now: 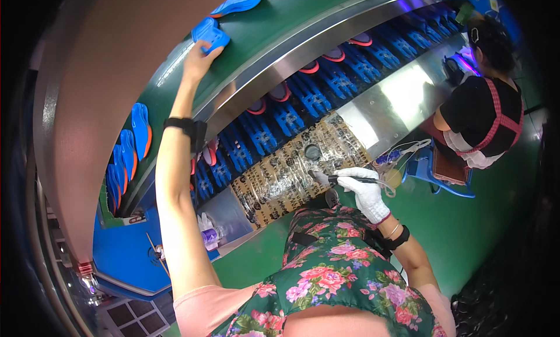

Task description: The person picks up a blue shoe sole from a conveyor belt, applies a substance to its surface with a brush, and places it back onto the belt, repeating the process for several soles.

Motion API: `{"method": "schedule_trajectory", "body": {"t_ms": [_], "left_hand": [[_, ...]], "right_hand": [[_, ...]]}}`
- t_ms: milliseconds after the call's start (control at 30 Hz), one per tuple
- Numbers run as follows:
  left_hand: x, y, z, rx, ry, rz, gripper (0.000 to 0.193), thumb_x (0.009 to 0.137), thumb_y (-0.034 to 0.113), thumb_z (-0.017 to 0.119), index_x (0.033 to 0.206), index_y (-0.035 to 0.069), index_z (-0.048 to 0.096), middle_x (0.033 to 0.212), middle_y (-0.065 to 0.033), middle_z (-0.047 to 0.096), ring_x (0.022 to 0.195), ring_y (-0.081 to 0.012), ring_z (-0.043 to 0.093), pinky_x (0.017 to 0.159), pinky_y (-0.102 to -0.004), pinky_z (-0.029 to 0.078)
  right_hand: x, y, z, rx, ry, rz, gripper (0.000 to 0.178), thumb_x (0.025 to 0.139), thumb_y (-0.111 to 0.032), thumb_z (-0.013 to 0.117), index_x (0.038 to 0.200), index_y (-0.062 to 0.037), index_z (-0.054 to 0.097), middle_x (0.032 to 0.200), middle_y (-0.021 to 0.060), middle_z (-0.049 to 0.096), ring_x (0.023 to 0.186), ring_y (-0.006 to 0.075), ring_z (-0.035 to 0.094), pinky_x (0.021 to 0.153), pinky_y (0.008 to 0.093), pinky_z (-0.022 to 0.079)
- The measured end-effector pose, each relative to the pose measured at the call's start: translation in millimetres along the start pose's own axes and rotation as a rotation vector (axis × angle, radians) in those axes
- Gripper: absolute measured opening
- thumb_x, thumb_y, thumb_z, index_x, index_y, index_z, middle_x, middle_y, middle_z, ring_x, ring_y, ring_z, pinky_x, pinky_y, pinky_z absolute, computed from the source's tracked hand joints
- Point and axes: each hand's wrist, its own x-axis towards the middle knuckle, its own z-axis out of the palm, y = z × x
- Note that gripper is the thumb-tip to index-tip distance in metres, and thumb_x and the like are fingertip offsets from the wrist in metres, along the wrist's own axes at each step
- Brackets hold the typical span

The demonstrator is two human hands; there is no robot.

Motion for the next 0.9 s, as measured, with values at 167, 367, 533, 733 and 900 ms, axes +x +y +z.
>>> {"method": "schedule_trajectory", "body": {"t_ms": [167,367,533,733,900], "left_hand": [[-100.3,53.7,-12.1,-0.866,0.191,-0.145,0.024,0.099,0.027,0.072,0.096,0.006,0.062,0.09,-0.0013,0.058,0.087,-0.0117,0.06,0.075,-0.0256,0.052],[-263.8,86.3,12.3,-0.968,0.355,-0.281,0.051,0.09,0.0,0.069,0.137,0.009,0.05,0.117,-0.0059,0.06,0.107,-0.0181,0.063,0.096,-0.0342,0.054],[-285.6,93.9,57.0,-1.609,0.269,-0.542,0.065,0.081,0.003,0.07,0.141,0.0,0.047,0.12,-0.0167,0.065,0.112,-0.0298,0.065,0.1,-0.0442,0.054],[-309.8,134.0,101.2,-1.758,0.005,-0.613,0.068,0.076,0.03,0.067,0.13,-0.009,0.054,0.115,-0.024,0.068,0.103,-0.0354,0.069,0.094,-0.0456,0.057],[-337.7,193.9,114.1,-1.958,-0.141,-0.506,0.086,0.087,0.048,0.068,0.148,-0.005,0.039,0.136,-0.0278,0.058,0.123,-0.0415,0.061,0.11,-0.0511,0.049]], "right_hand": [[-8.9,-0.6,-31.9,0.002,0.047,0.037,0.021,0.088,-0.002,0.074,0.109,0.0003,0.077,0.092,0.0038,0.077,0.074,0.008,0.064,0.068,0.0234,0.051],[-13.2,-29.1,-30.2,0.052,0.049,0.056,0.022,0.088,-0.002,0.073,0.109,0.0009,0.077,0.09,0.0039,0.076,0.073,0.0078,0.062,0.067,0.0226,0.049],[-8.2,-67.5,-5.3,0.134,-0.092,-0.036,0.022,0.088,-0.001,0.071,0.109,0.002,0.077,0.095,0.0063,0.075,0.073,0.0082,0.061,0.067,0.0223,0.048],[-4.5,-112.2,42.6,0.24,-0.197,-0.143,0.021,0.084,0.007,0.069,0.105,0.0041,0.074,0.112,0.02,0.074,0.082,0.0162,0.067,0.073,0.026,0.053],[2.9,-138.4,66.4,-0.009,-0.269,-0.336,0.019,0.082,0.007,0.073,0.101,0.0037,0.075,0.113,0.0191,0.074,0.096,0.0202,0.072,0.08,0.0294,0.059]]}}
